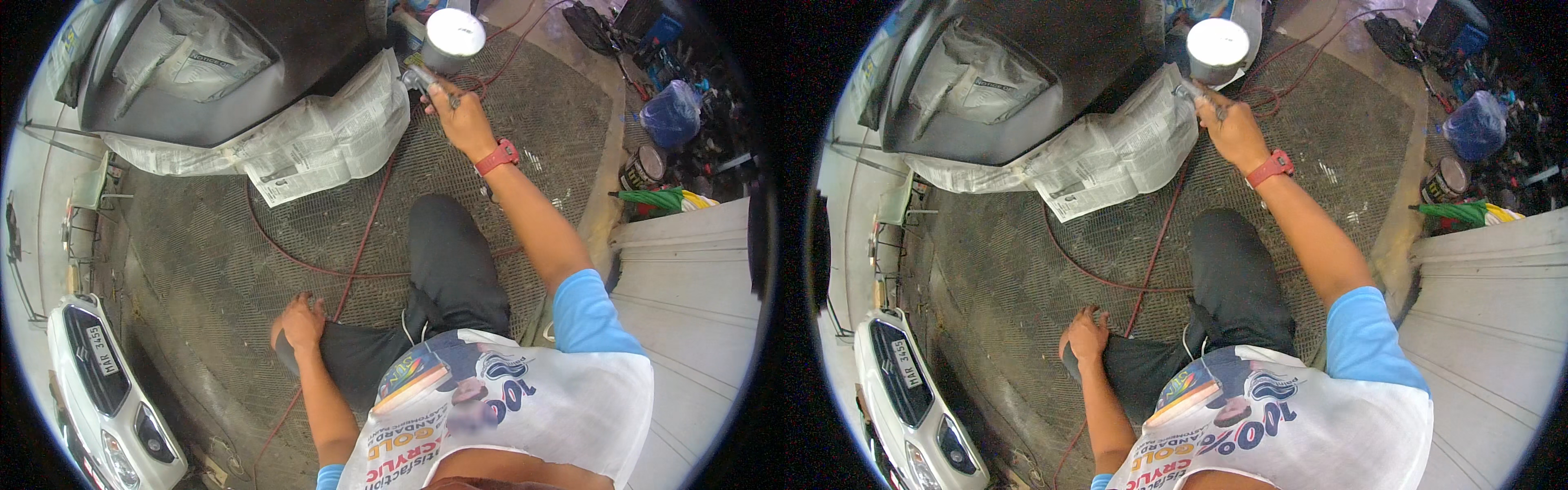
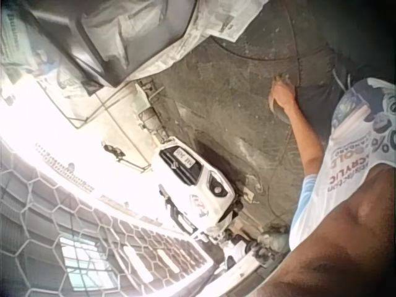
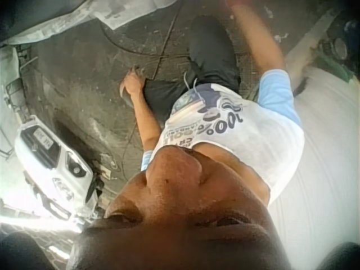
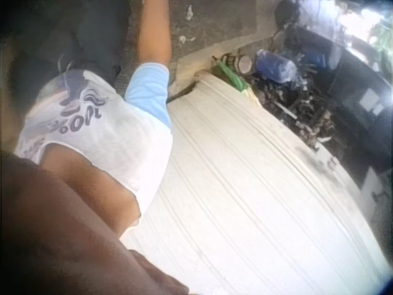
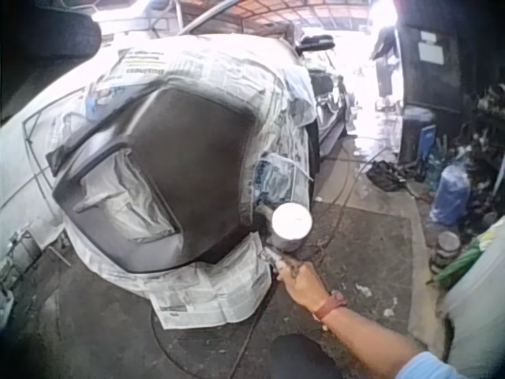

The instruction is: The person uses a spray gun to apply paint to a car bumper that is covered with newspaper. The person moves around the bumper, spraying different sections to ensure coverage.

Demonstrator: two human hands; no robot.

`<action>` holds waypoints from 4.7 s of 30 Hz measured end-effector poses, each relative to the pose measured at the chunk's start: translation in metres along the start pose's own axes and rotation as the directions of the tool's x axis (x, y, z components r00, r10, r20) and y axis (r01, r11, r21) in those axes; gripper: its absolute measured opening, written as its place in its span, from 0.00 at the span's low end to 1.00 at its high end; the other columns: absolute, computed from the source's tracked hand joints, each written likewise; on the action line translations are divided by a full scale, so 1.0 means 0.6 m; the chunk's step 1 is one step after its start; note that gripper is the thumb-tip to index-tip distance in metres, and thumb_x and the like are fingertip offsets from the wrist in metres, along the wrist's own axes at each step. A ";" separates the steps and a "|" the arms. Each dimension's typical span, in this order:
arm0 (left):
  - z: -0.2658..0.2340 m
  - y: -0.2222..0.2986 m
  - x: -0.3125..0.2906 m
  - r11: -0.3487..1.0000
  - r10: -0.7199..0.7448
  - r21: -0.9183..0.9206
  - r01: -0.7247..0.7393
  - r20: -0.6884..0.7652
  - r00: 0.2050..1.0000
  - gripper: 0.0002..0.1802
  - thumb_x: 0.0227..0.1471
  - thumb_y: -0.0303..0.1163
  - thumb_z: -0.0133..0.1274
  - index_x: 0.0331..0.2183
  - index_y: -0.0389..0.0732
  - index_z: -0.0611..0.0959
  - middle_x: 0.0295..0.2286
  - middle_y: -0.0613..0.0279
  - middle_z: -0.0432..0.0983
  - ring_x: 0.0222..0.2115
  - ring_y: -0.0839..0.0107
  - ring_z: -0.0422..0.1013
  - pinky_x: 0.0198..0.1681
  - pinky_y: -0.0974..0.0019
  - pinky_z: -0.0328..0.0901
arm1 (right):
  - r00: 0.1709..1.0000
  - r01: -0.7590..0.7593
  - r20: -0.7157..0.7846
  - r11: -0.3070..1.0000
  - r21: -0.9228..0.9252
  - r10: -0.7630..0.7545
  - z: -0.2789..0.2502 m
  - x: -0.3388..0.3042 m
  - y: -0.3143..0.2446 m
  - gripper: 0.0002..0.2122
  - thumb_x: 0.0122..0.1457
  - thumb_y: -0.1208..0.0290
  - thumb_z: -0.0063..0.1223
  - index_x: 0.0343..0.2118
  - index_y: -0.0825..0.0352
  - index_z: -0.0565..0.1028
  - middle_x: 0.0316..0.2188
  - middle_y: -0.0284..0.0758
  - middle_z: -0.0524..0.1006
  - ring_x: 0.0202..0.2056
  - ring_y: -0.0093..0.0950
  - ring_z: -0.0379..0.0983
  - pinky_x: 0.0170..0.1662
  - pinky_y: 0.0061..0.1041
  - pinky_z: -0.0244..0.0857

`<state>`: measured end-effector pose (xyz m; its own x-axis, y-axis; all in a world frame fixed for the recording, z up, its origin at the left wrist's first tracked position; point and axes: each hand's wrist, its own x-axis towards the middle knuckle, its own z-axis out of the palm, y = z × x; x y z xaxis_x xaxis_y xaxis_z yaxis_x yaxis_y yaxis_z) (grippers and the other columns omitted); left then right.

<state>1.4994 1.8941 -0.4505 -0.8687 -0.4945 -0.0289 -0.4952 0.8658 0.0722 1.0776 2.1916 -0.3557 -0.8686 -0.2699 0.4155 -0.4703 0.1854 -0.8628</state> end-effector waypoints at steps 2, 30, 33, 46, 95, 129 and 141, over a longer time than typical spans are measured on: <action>-0.005 0.006 0.002 1.000 -0.017 0.004 0.017 0.025 1.000 0.19 0.54 0.39 0.64 0.45 0.39 0.85 0.42 0.48 0.83 0.43 0.48 0.79 0.49 0.51 0.71 | 0.997 -0.069 -0.025 0.997 0.021 0.070 -0.014 0.010 -0.027 0.23 0.75 0.54 0.45 0.56 0.71 0.78 0.32 0.35 0.85 0.30 0.21 0.80 0.33 0.25 0.73; 0.005 0.008 0.014 1.000 -0.006 0.025 0.004 0.060 0.998 0.20 0.55 0.41 0.64 0.46 0.40 0.85 0.41 0.49 0.83 0.44 0.50 0.79 0.50 0.51 0.70 | 0.975 -0.213 0.122 0.945 0.248 0.188 -0.027 0.025 -0.164 0.28 0.75 0.46 0.40 0.49 0.71 0.80 0.30 0.35 0.85 0.24 0.20 0.79 0.18 0.20 0.65; 0.002 0.013 0.020 1.000 0.024 -0.015 -0.023 0.052 0.998 0.20 0.55 0.42 0.63 0.45 0.40 0.85 0.41 0.49 0.83 0.44 0.50 0.79 0.50 0.51 0.70 | 0.973 -0.197 0.164 0.955 0.222 0.163 -0.006 0.008 -0.193 0.27 0.75 0.47 0.39 0.51 0.71 0.79 0.31 0.35 0.84 0.27 0.19 0.80 0.18 0.18 0.65; 0.014 0.007 0.025 0.998 -0.002 -0.060 0.004 0.032 0.999 0.21 0.56 0.42 0.63 0.46 0.38 0.84 0.44 0.49 0.82 0.46 0.51 0.78 0.52 0.52 0.70 | 0.984 -0.149 0.123 0.979 0.137 0.132 0.003 0.025 -0.231 0.30 0.75 0.45 0.37 0.53 0.71 0.79 0.31 0.37 0.85 0.29 0.22 0.81 0.18 0.20 0.68; -0.118 0.095 0.131 -0.544 -0.050 -0.839 0.021 0.057 0.997 0.28 0.73 0.48 0.43 0.60 0.36 0.74 0.55 0.57 0.76 0.55 0.66 0.71 0.58 0.59 0.66 | 0.870 -0.110 0.478 0.901 0.419 -0.117 0.393 -0.069 -0.331 0.39 0.68 0.37 0.48 0.72 0.63 0.62 0.18 0.40 0.77 0.27 0.33 0.82 0.41 0.35 0.74; 0.029 -0.079 0.287 -0.448 0.673 -0.667 0.596 0.188 0.716 0.21 0.69 0.46 0.53 0.54 0.41 0.80 0.48 0.66 0.79 0.50 0.71 0.74 0.58 0.60 0.67 | 0.976 -0.201 0.162 0.889 0.412 0.146 0.541 -0.153 -0.289 0.31 0.76 0.46 0.34 0.53 0.76 0.76 0.36 0.39 0.83 0.36 0.27 0.81 0.41 0.29 0.75; 0.098 -0.119 0.333 0.452 0.718 -0.892 0.020 0.377 0.586 0.29 0.67 0.54 0.51 0.58 0.42 0.78 0.56 0.49 0.77 0.54 0.55 0.76 0.58 0.52 0.68 | 0.774 -0.262 -0.609 0.963 -0.058 0.174 0.464 -0.209 -0.333 0.32 0.76 0.42 0.30 0.45 0.70 0.80 0.30 0.36 0.84 0.28 0.23 0.80 0.20 0.21 0.66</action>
<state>1.3607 1.7381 -0.5204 -0.8681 0.3608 -0.3409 -0.2317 0.3128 0.9211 1.3240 1.9257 -0.3158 -0.8491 0.3983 0.3471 -0.2346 0.3044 -0.9232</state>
